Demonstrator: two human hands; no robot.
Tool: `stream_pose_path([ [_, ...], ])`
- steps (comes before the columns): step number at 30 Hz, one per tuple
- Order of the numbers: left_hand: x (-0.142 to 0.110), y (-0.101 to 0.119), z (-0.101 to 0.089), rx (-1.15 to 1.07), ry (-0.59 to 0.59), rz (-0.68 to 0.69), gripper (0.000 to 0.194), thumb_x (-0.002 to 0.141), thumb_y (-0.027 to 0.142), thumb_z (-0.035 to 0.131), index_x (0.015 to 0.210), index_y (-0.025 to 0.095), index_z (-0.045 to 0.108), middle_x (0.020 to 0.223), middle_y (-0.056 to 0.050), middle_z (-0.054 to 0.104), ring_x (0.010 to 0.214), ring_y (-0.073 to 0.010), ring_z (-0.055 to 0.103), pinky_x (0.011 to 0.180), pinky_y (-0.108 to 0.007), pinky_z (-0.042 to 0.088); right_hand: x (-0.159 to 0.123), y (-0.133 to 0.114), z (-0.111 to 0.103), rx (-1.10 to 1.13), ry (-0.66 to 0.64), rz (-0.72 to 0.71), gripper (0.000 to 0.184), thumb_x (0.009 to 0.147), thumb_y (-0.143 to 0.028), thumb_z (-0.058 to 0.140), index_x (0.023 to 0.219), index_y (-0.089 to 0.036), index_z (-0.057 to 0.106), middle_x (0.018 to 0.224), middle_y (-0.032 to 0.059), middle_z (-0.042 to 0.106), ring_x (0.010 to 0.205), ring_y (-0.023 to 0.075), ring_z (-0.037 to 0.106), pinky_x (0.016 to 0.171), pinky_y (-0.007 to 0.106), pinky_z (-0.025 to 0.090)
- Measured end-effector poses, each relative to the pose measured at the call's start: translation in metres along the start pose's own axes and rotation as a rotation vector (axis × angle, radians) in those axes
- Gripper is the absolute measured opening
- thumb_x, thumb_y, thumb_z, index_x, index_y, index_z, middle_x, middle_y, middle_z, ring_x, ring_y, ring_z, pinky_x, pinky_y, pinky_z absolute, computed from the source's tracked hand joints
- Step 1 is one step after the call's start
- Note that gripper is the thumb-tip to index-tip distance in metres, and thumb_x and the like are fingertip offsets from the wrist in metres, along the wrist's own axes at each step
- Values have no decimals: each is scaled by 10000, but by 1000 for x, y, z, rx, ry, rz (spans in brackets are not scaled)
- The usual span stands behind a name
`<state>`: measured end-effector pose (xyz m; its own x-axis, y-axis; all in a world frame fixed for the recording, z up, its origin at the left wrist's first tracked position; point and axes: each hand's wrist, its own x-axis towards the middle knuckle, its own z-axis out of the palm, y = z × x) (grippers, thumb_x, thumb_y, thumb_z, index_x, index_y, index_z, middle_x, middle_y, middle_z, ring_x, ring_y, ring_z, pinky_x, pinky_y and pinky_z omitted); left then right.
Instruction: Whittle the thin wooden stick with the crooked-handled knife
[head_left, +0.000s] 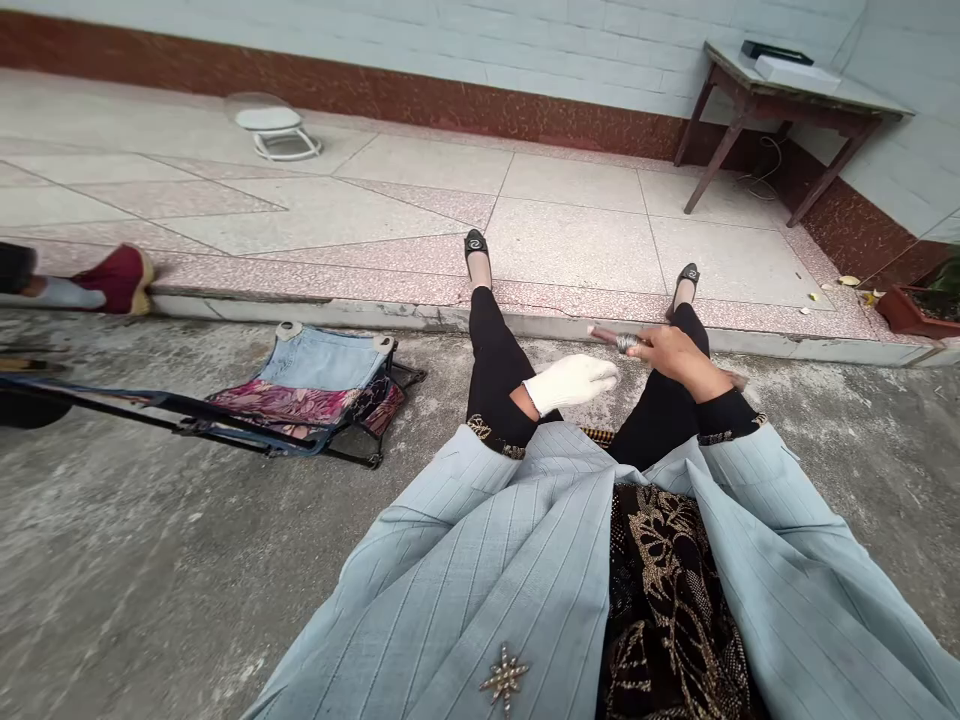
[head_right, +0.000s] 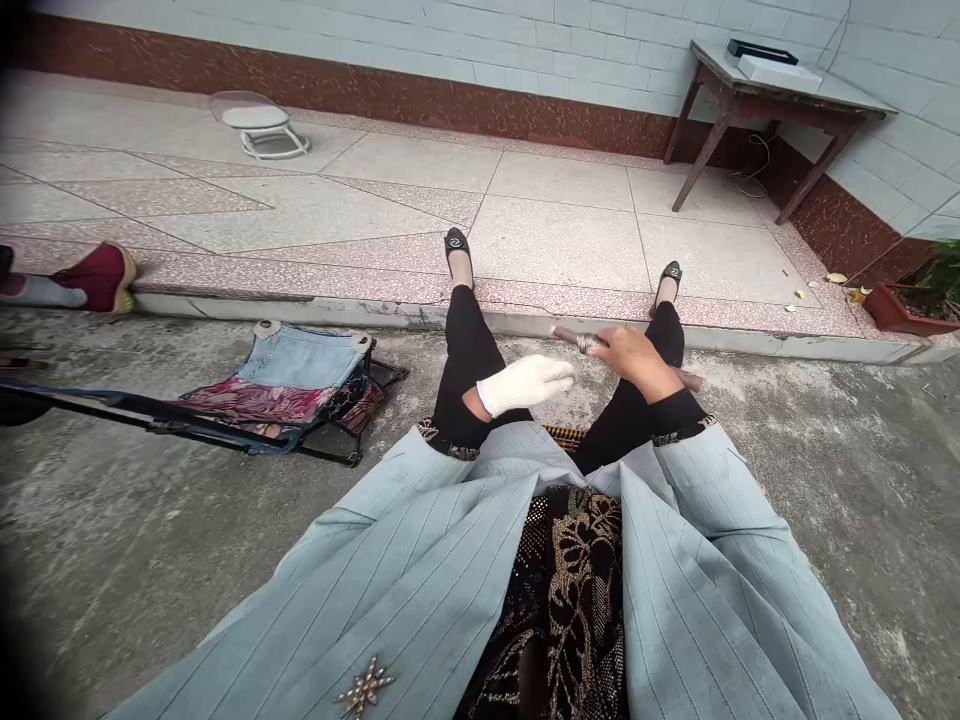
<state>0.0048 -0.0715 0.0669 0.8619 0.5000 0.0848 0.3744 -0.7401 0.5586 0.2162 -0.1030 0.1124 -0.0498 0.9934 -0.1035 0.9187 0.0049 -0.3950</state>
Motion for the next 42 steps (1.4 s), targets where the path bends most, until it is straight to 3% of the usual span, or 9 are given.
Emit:
stream_pose_path([
  [5, 7, -6, -19, -281, -57, 59, 207, 882, 311, 524, 822, 157, 649, 716, 2, 593, 644, -112, 491, 648, -239, 368, -10, -1, -20, 66, -640, -132, 192, 834, -340, 648, 852, -168, 731, 633, 9, 603, 580, 133, 525, 565, 265, 363],
  [7, 9, -9, -17, -542, -33, 25, 217, 858, 339, 561, 854, 137, 641, 742, -1, 603, 648, -98, 498, 641, -225, 389, -17, 2, -29, 276, -729, -232, 270, 824, -387, 662, 975, -178, 742, 652, -17, 597, 565, 107, 495, 552, 247, 366],
  [11, 11, -8, 1, -899, 70, -63, 298, 851, 420, 578, 817, 125, 598, 629, 20, 520, 533, -70, 420, 545, -212, 360, -23, 3, -36, 691, -461, -276, 358, 797, -430, 683, 1025, -156, 719, 673, -23, 587, 552, 83, 455, 532, 234, 362],
  [15, 11, 1, 16, -857, 0, -79, 317, 891, 429, 526, 807, 130, 588, 681, 4, 552, 550, -69, 417, 539, -206, 352, -10, 6, -25, 840, -79, -128, 274, 819, -420, 633, 802, -147, 643, 656, -3, 570, 513, 85, 446, 500, 244, 346],
  [21, 6, 4, 2, -461, -89, -5, 307, 910, 403, 494, 859, 145, 653, 785, -2, 609, 713, -109, 517, 676, -226, 398, 7, 23, -8, 220, 112, 33, 220, 828, -358, 643, 852, -150, 712, 668, 29, 599, 623, 145, 520, 572, 276, 331],
  [24, 4, -5, -14, -468, -57, -70, 314, 901, 412, 494, 864, 141, 649, 754, 6, 589, 671, -105, 490, 666, -235, 392, 3, 27, -6, 87, -160, -19, 193, 829, -324, 648, 846, -154, 737, 631, 20, 596, 611, 145, 529, 576, 275, 340],
  [29, 12, -21, -23, -482, -107, -51, 308, 853, 434, 570, 875, 140, 656, 781, -5, 605, 717, -114, 518, 712, -243, 417, -5, 27, -8, 404, -785, -259, 199, 788, -329, 682, 890, -178, 761, 578, -38, 583, 501, 86, 479, 513, 224, 357],
  [37, 17, -44, -8, -556, -54, -124, 381, 899, 497, 506, 834, 134, 604, 692, 7, 540, 599, -93, 449, 592, -226, 365, 16, 11, -16, 961, -184, -168, 189, 816, -331, 687, 769, -150, 659, 616, -21, 580, 488, 61, 450, 464, 203, 343],
  [42, 14, -33, -10, -382, -80, -92, 361, 919, 465, 460, 894, 150, 636, 724, 18, 561, 628, -102, 461, 609, -229, 363, 45, 0, -10, 855, 85, 38, 191, 840, -343, 692, 863, -153, 682, 629, 1, 587, 482, 80, 462, 465, 226, 352],
])
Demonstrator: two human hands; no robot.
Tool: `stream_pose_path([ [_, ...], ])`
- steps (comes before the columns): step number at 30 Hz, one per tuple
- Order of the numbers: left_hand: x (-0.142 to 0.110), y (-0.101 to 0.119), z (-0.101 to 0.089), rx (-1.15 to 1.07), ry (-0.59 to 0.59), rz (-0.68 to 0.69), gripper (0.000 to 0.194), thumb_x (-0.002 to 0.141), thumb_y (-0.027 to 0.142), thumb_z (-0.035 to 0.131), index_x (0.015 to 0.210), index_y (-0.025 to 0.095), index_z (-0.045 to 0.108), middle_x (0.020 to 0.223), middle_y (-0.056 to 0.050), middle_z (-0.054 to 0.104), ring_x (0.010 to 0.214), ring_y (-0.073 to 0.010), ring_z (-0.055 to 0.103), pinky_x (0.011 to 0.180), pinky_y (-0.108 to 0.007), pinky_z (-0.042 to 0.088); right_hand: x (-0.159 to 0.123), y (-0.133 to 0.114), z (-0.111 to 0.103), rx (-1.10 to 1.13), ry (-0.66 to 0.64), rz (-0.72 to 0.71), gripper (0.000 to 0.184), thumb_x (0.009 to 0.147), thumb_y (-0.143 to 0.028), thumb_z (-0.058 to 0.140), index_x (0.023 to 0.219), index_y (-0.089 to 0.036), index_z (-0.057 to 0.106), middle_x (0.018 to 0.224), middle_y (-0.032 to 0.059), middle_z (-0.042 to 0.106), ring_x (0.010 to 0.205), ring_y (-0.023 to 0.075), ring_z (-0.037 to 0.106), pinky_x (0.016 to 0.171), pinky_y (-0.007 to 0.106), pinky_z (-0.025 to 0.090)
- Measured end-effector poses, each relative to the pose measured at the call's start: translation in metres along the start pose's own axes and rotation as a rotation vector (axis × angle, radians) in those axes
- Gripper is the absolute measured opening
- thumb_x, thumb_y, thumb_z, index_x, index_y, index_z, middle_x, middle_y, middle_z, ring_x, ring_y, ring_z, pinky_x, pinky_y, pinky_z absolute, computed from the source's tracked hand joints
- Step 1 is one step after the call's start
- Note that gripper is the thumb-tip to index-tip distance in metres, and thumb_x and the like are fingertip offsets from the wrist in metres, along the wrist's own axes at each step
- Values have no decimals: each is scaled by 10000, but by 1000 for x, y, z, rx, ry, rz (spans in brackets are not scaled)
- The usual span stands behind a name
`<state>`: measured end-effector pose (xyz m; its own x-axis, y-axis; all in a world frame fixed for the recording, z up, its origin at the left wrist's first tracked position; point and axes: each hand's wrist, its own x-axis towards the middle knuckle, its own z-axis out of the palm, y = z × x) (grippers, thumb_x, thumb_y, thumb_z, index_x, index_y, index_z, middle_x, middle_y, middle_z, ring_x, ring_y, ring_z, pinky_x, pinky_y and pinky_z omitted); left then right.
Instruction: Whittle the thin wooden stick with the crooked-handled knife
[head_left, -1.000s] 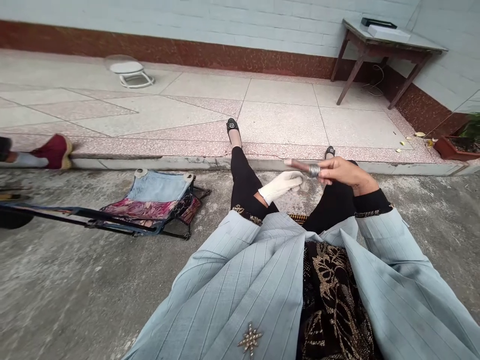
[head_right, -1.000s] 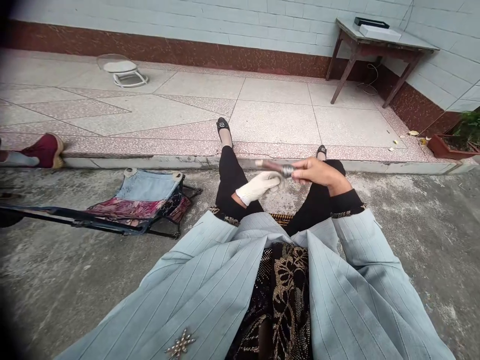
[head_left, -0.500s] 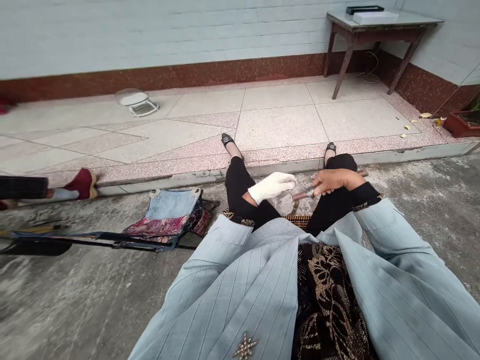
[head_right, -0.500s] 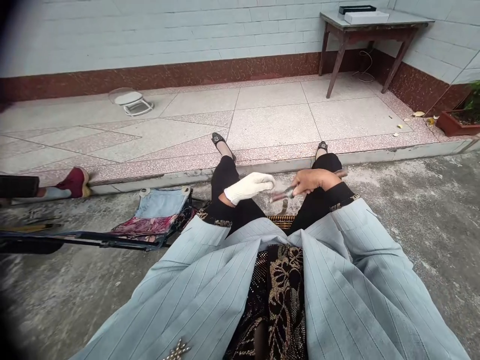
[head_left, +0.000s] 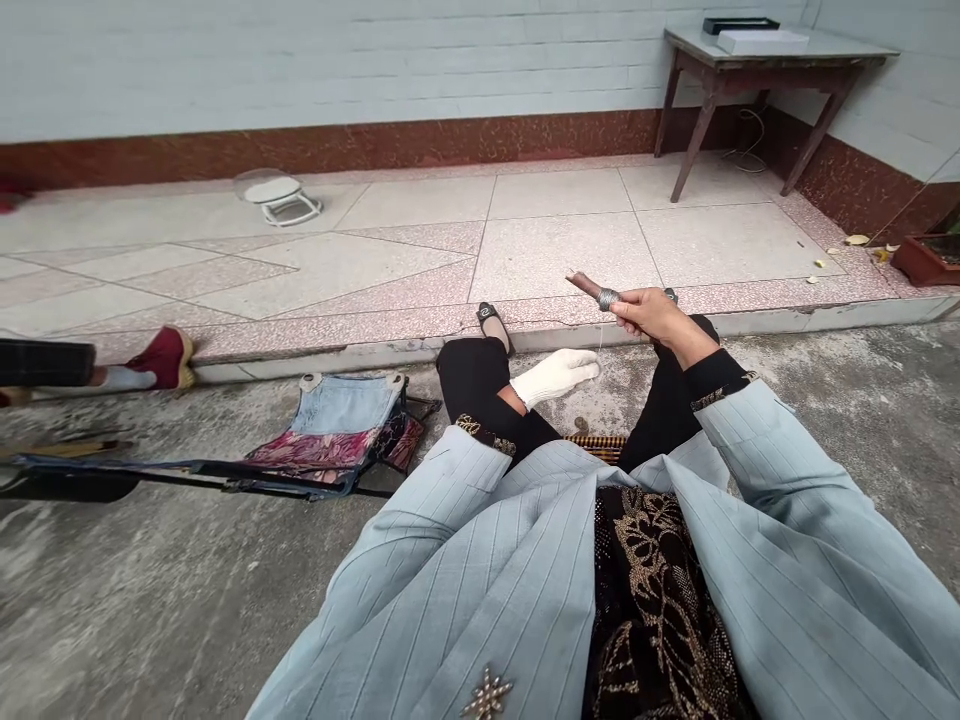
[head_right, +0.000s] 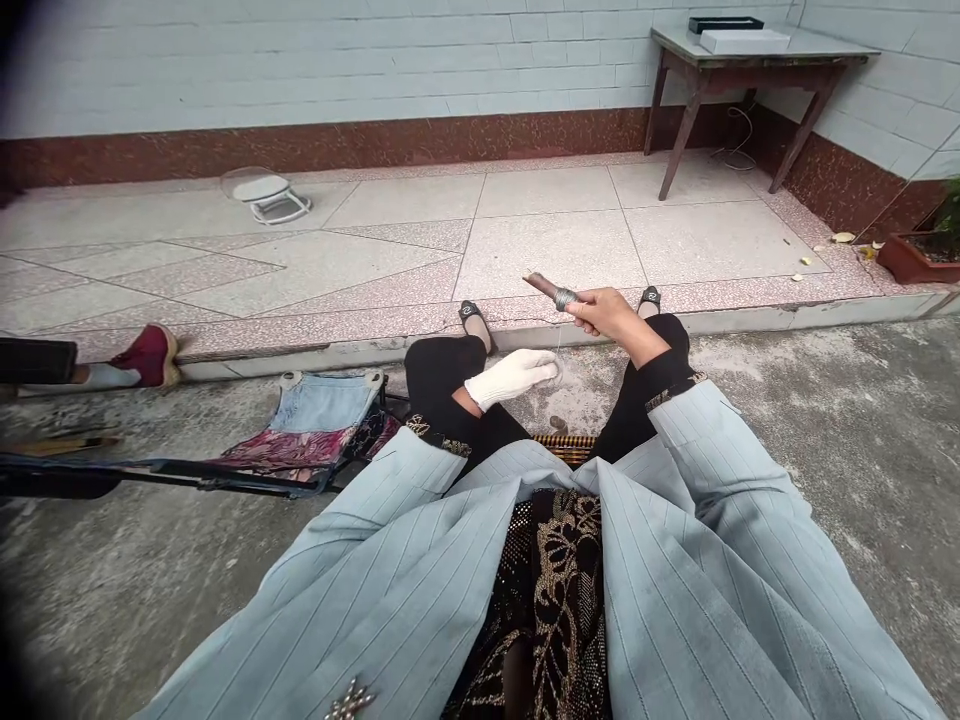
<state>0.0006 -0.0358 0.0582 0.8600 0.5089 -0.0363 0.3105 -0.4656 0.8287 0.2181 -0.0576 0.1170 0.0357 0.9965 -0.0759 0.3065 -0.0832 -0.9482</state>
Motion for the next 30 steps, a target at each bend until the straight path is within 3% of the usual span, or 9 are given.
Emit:
stream_pose_path([
  [3, 0, 12, -10, 95, -17, 25, 319, 913, 425, 473, 890, 159, 648, 710, 20, 562, 627, -107, 467, 607, -229, 358, 10, 2, 0, -506, -32, 42, 153, 798, -310, 731, 771, -162, 710, 604, 15, 597, 525, 107, 498, 521, 255, 344],
  [6, 4, 14, -25, 113, -24, 78, 300, 893, 396, 502, 801, 146, 640, 685, 16, 555, 622, -101, 464, 616, -227, 358, 7, 0, -7, -828, -401, 86, 150, 741, -288, 764, 671, -171, 700, 542, 0, 572, 531, 114, 495, 544, 264, 327],
  [9, 12, 2, -38, -6, -20, 83, 294, 863, 416, 556, 869, 140, 658, 709, 14, 580, 614, -92, 474, 610, -218, 369, 0, -9, -17, -604, -837, 126, 188, 786, -367, 708, 782, -180, 725, 565, -30, 587, 504, 90, 475, 543, 246, 352],
  [11, 18, -10, -43, -155, 9, 60, 339, 851, 458, 567, 852, 128, 646, 681, 8, 565, 571, -82, 449, 569, -216, 359, -2, -17, -23, -410, -909, 99, 228, 790, -392, 704, 847, -173, 726, 591, -41, 592, 509, 82, 470, 540, 236, 363],
  [13, 24, -21, -46, -284, 74, 27, 386, 851, 503, 569, 839, 122, 633, 649, 5, 540, 546, -77, 438, 531, -208, 342, 2, -25, -25, -236, -800, 22, 222, 800, -372, 711, 860, -157, 712, 607, -42, 588, 517, 76, 460, 535, 230, 361],
  [16, 32, -31, -55, -394, 92, 4, 421, 873, 543, 553, 827, 128, 610, 581, 23, 472, 512, -70, 411, 502, -194, 328, 16, -31, -19, 31, -476, -64, 158, 870, -280, 660, 812, -132, 662, 641, -19, 589, 530, 65, 458, 518, 218, 347],
  [21, 46, -40, -72, -379, -7, 29, 416, 874, 538, 547, 811, 131, 606, 550, 36, 431, 486, -68, 365, 496, -201, 311, 58, -26, 1, 202, -96, 38, 188, 962, -191, 540, 783, -143, 573, 624, -5, 555, 513, 70, 446, 488, 210, 349],
  [27, 66, -58, -81, 63, -28, 37, 371, 900, 461, 470, 857, 147, 663, 726, -2, 585, 623, -100, 471, 613, -220, 351, 118, 5, 8, -453, -89, 162, 205, 949, -300, 583, 1018, -124, 661, 741, 58, 643, 604, 116, 498, 579, 261, 397],
  [30, 76, -77, -89, 179, -70, -14, 352, 890, 437, 456, 828, 153, 655, 759, -5, 601, 678, -122, 506, 652, -227, 364, 142, 28, 7, -630, -206, 213, 165, 793, -271, 759, 823, -114, 719, 628, 58, 611, 613, 153, 524, 602, 294, 362],
])
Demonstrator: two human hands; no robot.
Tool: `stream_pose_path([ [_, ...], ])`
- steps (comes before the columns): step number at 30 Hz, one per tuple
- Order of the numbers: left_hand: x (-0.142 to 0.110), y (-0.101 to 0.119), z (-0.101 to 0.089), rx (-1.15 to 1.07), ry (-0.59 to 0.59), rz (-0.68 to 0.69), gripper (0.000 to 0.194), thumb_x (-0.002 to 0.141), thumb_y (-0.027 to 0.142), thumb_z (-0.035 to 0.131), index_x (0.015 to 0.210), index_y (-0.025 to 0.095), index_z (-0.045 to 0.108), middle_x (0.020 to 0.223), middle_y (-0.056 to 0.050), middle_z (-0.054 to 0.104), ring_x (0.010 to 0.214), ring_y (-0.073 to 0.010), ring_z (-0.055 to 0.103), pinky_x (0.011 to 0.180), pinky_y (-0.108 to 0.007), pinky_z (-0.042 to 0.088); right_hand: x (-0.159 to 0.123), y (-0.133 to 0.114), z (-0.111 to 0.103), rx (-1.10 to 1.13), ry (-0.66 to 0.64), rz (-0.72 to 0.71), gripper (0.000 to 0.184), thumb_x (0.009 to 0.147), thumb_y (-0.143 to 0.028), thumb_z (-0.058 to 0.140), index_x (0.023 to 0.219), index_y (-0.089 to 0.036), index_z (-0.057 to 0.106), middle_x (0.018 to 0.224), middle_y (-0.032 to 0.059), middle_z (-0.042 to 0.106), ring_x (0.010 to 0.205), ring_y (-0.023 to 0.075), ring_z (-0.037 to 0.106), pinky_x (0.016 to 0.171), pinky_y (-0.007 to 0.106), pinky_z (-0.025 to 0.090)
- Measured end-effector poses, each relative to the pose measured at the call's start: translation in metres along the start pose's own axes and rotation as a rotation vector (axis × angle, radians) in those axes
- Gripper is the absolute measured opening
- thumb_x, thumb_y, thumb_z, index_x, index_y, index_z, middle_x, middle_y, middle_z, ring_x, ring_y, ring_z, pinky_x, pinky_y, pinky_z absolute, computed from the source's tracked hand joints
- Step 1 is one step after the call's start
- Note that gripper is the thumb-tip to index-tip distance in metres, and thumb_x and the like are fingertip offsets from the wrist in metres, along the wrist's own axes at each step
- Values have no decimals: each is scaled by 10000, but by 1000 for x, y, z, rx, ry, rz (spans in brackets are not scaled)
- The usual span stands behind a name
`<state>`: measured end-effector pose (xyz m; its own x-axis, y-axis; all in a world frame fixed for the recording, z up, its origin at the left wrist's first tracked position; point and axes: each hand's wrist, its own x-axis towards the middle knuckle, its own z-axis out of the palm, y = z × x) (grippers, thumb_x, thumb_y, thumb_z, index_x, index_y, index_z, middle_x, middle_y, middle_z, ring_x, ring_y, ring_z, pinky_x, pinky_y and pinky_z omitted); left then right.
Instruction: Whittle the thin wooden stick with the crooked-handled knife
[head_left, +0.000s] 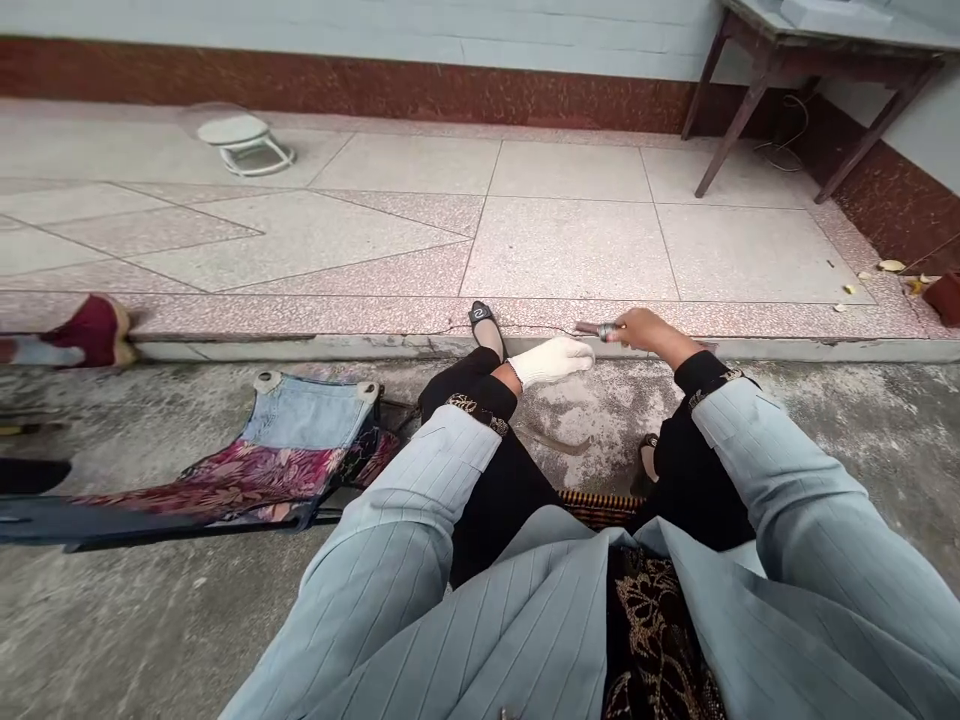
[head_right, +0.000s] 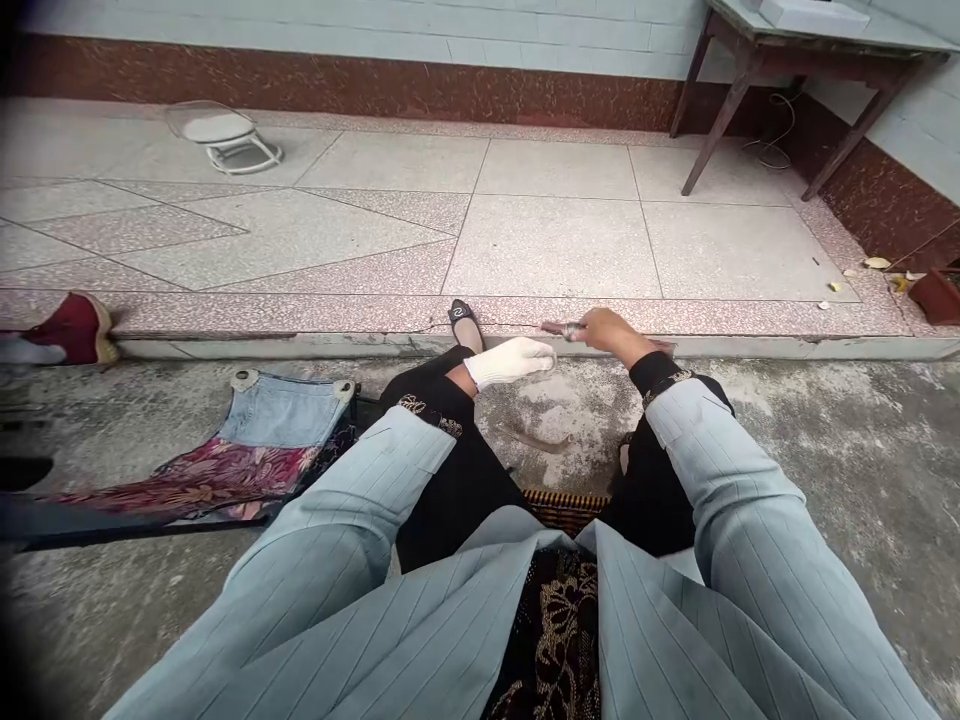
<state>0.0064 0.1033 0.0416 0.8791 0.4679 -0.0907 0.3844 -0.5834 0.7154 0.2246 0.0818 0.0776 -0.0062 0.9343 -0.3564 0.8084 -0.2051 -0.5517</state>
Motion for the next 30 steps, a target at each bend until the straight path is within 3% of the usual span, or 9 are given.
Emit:
stream_pose_path([
  [2, 5, -14, -4, -8, -22, -23, 346, 881, 435, 464, 828, 152, 656, 765, -5, 604, 695, -125, 511, 660, -225, 367, 11, 10, 4, -76, -251, -58, 181, 756, -295, 774, 777, -121, 727, 600, 43, 600, 584, 146, 514, 593, 293, 354],
  [5, 7, -31, -4, -157, -14, -19, 349, 866, 455, 502, 862, 142, 658, 792, -11, 625, 728, -127, 528, 690, -222, 390, 14, 19, 6, -36, -785, -203, 321, 743, -419, 745, 885, -132, 750, 620, 11, 617, 529, 117, 487, 565, 275, 374],
  [7, 7, -37, 1, -303, 12, -33, 363, 855, 474, 531, 885, 134, 654, 804, -19, 635, 725, -126, 536, 700, -231, 409, 10, 22, 3, 48, -876, -262, 394, 707, -480, 752, 929, -154, 755, 644, -15, 620, 545, 103, 493, 570, 256, 386],
  [12, 5, -34, 23, -404, 174, -196, 422, 872, 528, 527, 823, 120, 625, 676, -10, 557, 608, -110, 467, 596, -239, 376, 3, 23, 1, 502, -513, -341, 343, 766, -453, 701, 930, -152, 713, 612, -51, 554, 513, 76, 439, 513, 224, 340],
  [18, 10, -13, 36, -302, 67, -150, 356, 929, 445, 445, 861, 141, 618, 702, 16, 536, 622, -104, 454, 609, -232, 357, 5, 25, 16, 758, -180, -165, 288, 779, -440, 679, 733, -163, 615, 618, -14, 573, 505, 83, 453, 494, 234, 346],
  [20, 12, -8, 38, -195, 50, -130, 346, 939, 416, 426, 859, 146, 626, 734, 7, 566, 663, -117, 481, 645, -240, 361, 8, 27, 16, 676, -73, -104, 263, 806, -409, 662, 719, -166, 611, 579, -17, 549, 489, 89, 441, 492, 245, 341],
  [23, 14, -5, 38, -46, 46, -105, 329, 949, 382, 408, 888, 158, 641, 773, -10, 608, 708, -139, 521, 678, -256, 362, 15, 32, 15, 332, -4, -21, 235, 828, -394, 660, 796, -163, 683, 569, -6, 557, 492, 110, 450, 492, 265, 317],
  [26, 11, -6, 36, 52, 44, -74, 323, 943, 370, 422, 886, 165, 665, 775, -21, 621, 724, -151, 534, 696, -262, 364, 15, 37, 14, 9, -190, -10, 196, 785, -360, 721, 826, -168, 737, 610, 19, 604, 524, 124, 485, 508, 276, 319],
  [30, 5, -11, 30, -132, 13, -19, 320, 929, 392, 461, 932, 157, 678, 850, -22, 651, 774, -143, 562, 730, -240, 399, 7, 41, 11, 96, -800, -235, 230, 792, -348, 704, 862, -135, 757, 568, -2, 577, 502, 105, 474, 506, 261, 344],
])
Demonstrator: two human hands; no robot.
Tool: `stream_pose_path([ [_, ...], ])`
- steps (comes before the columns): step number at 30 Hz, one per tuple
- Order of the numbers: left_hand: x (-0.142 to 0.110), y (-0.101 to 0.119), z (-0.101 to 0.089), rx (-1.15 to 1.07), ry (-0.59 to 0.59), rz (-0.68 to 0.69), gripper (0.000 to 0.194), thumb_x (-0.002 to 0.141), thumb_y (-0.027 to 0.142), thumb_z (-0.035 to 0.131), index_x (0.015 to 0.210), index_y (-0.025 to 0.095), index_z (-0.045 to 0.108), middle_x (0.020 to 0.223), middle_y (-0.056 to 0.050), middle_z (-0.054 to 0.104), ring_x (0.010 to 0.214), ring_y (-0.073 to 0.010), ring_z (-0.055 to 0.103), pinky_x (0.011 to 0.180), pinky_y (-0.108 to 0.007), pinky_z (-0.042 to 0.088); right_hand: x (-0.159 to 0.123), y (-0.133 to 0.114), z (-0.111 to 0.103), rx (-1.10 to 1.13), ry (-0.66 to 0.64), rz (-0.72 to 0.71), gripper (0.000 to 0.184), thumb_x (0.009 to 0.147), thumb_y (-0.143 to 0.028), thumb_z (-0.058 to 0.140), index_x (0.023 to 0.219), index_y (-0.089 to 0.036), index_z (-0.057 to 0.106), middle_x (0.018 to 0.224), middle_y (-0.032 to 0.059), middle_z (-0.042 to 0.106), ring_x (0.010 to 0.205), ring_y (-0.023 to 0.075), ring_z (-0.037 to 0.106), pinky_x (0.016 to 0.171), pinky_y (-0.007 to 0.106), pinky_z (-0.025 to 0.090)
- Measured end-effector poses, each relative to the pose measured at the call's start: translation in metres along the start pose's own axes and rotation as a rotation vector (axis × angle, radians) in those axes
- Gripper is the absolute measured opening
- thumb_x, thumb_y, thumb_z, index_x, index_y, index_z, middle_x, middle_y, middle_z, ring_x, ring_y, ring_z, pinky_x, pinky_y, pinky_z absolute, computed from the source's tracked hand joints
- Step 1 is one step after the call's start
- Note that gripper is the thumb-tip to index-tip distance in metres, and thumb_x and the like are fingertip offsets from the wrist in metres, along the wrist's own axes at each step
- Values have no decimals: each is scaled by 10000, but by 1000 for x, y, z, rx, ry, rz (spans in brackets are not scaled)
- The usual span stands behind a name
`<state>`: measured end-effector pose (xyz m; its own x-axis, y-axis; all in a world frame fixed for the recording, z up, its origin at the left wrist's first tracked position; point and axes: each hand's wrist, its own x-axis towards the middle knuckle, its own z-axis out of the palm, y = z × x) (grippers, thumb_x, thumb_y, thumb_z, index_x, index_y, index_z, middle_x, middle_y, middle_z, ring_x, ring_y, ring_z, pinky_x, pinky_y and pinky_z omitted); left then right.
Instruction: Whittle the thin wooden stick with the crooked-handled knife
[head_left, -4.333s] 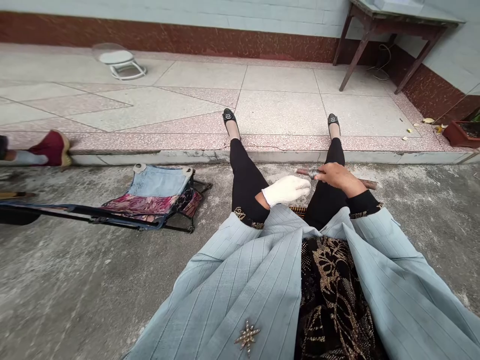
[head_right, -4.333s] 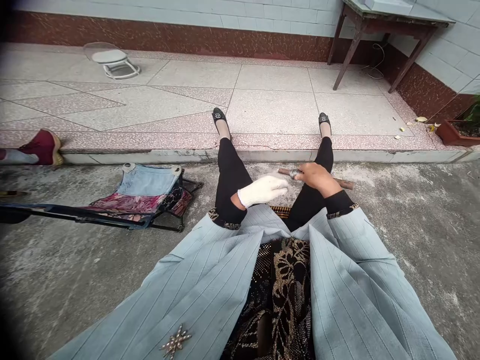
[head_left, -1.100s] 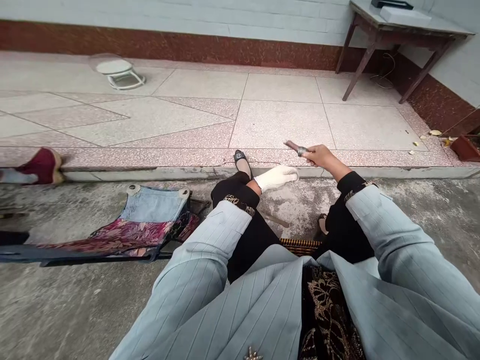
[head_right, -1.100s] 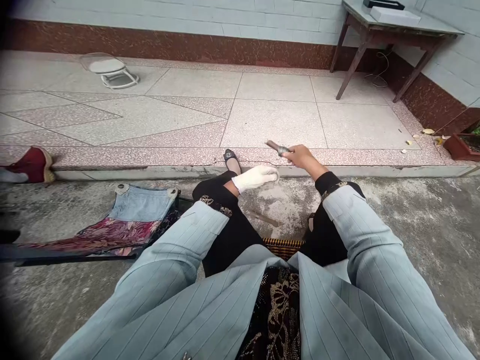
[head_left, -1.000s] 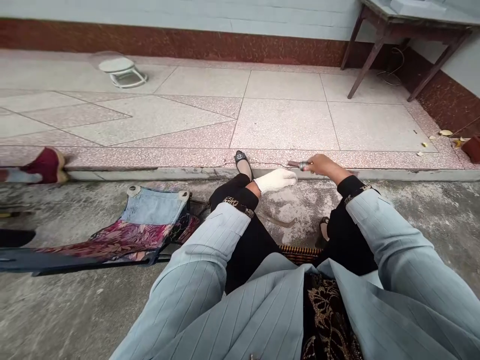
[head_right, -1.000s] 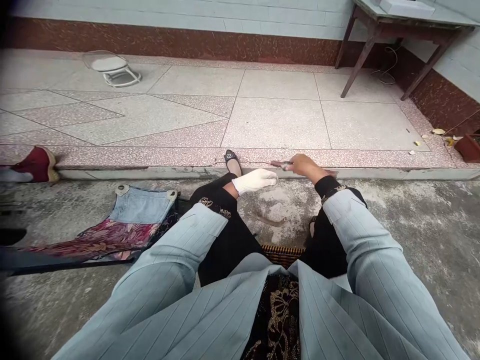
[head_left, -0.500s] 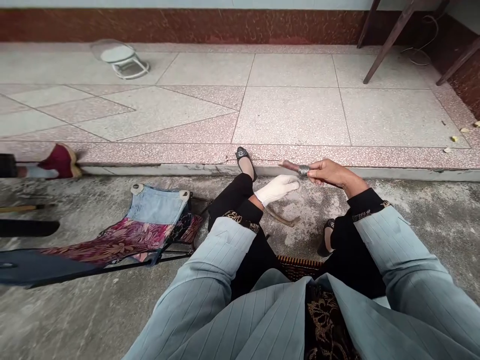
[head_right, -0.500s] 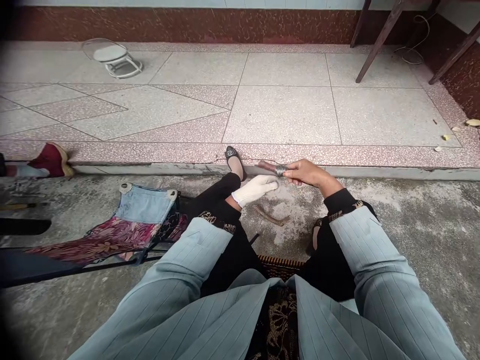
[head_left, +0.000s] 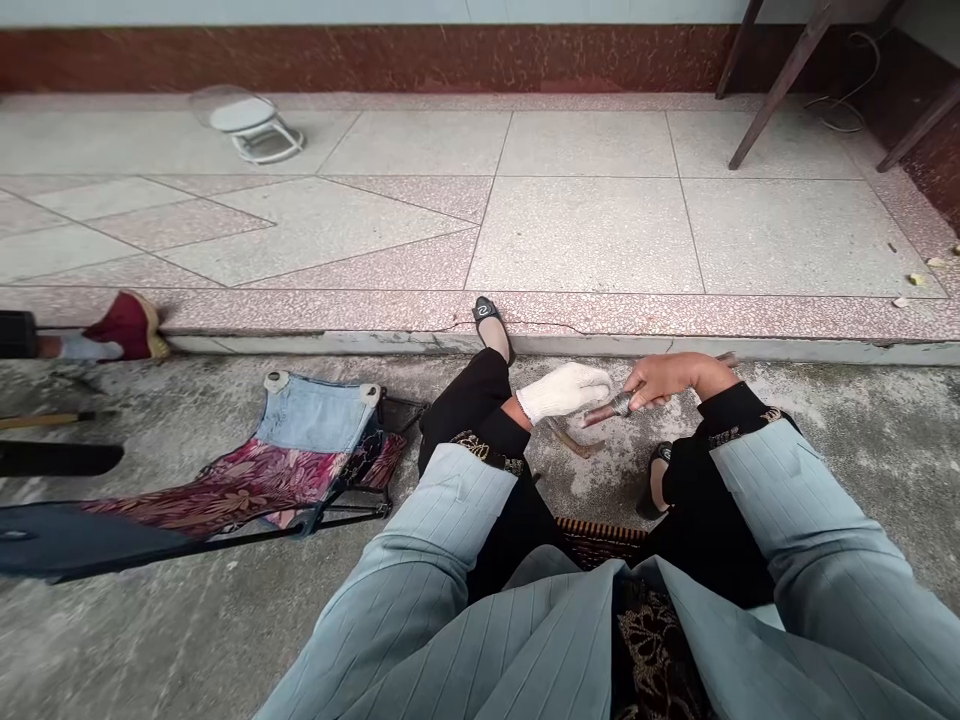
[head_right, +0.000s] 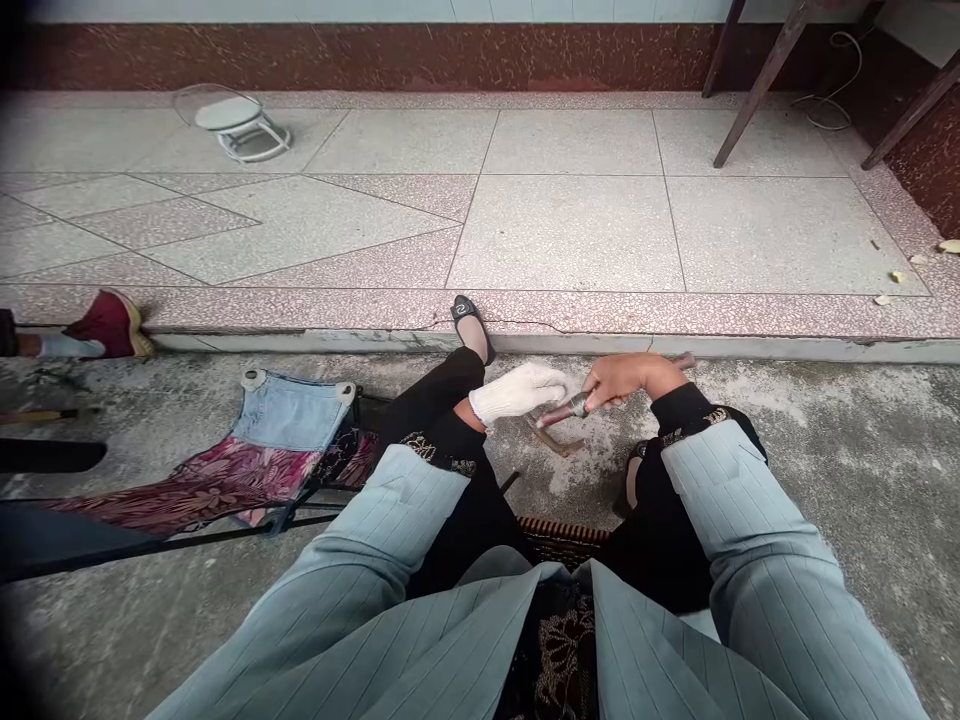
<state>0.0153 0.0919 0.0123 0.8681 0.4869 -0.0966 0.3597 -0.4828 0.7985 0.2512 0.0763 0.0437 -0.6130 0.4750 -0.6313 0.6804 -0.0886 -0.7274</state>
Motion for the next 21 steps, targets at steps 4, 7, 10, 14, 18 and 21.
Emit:
stream_pose_path([
  [4, -1, -2, -3, -233, 149, -84, 364, 904, 452, 504, 962, 126, 658, 818, -32, 637, 740, -142, 553, 681, -242, 414, -10, -6, 0, 232, 68, -230, 401, 784, -461, 707, 1055, -166, 723, 675, -35, 603, 536, 73, 460, 528, 231, 360],
  [7, 1, 1, -1, -269, 215, -163, 390, 915, 482, 481, 900, 126, 638, 705, -12, 570, 630, -121, 490, 601, -240, 379, -11, -12, 0, 510, 307, -355, 363, 766, -474, 733, 918, -146, 702, 678, -24, 594, 543, 69, 454, 532, 235, 353],
  [10, 3, 4, 3, -264, 175, -133, 377, 946, 458, 417, 879, 150, 624, 688, 11, 535, 611, -111, 460, 605, -239, 369, -6, -17, -2, 658, 500, -348, 349, 739, -478, 749, 770, -150, 635, 675, -2, 591, 545, 78, 462, 513, 239, 340],
  [14, 4, 3, 5, -89, 176, -113, 338, 949, 423, 418, 893, 164, 629, 793, -1, 600, 735, -139, 526, 701, -253, 393, 3, -15, -8, 622, 693, -220, 289, 771, -426, 704, 703, -177, 574, 617, -2, 566, 512, 88, 450, 488, 247, 333],
  [18, 4, 5, 5, 92, 114, -105, 338, 968, 394, 391, 926, 173, 643, 816, -14, 640, 767, -159, 564, 730, -261, 392, 4, -9, -13, 310, 796, -9, 246, 820, -345, 644, 653, -181, 564, 526, -16, 518, 463, 92, 425, 480, 261, 306],
  [21, 3, 8, 4, 240, 102, -109, 323, 976, 357, 385, 945, 179, 653, 858, -33, 668, 799, -175, 586, 729, -264, 384, 2, -3, -13, 124, 790, 102, 237, 843, -366, 623, 705, -173, 619, 528, -14, 527, 466, 103, 439, 497, 272, 309],
])
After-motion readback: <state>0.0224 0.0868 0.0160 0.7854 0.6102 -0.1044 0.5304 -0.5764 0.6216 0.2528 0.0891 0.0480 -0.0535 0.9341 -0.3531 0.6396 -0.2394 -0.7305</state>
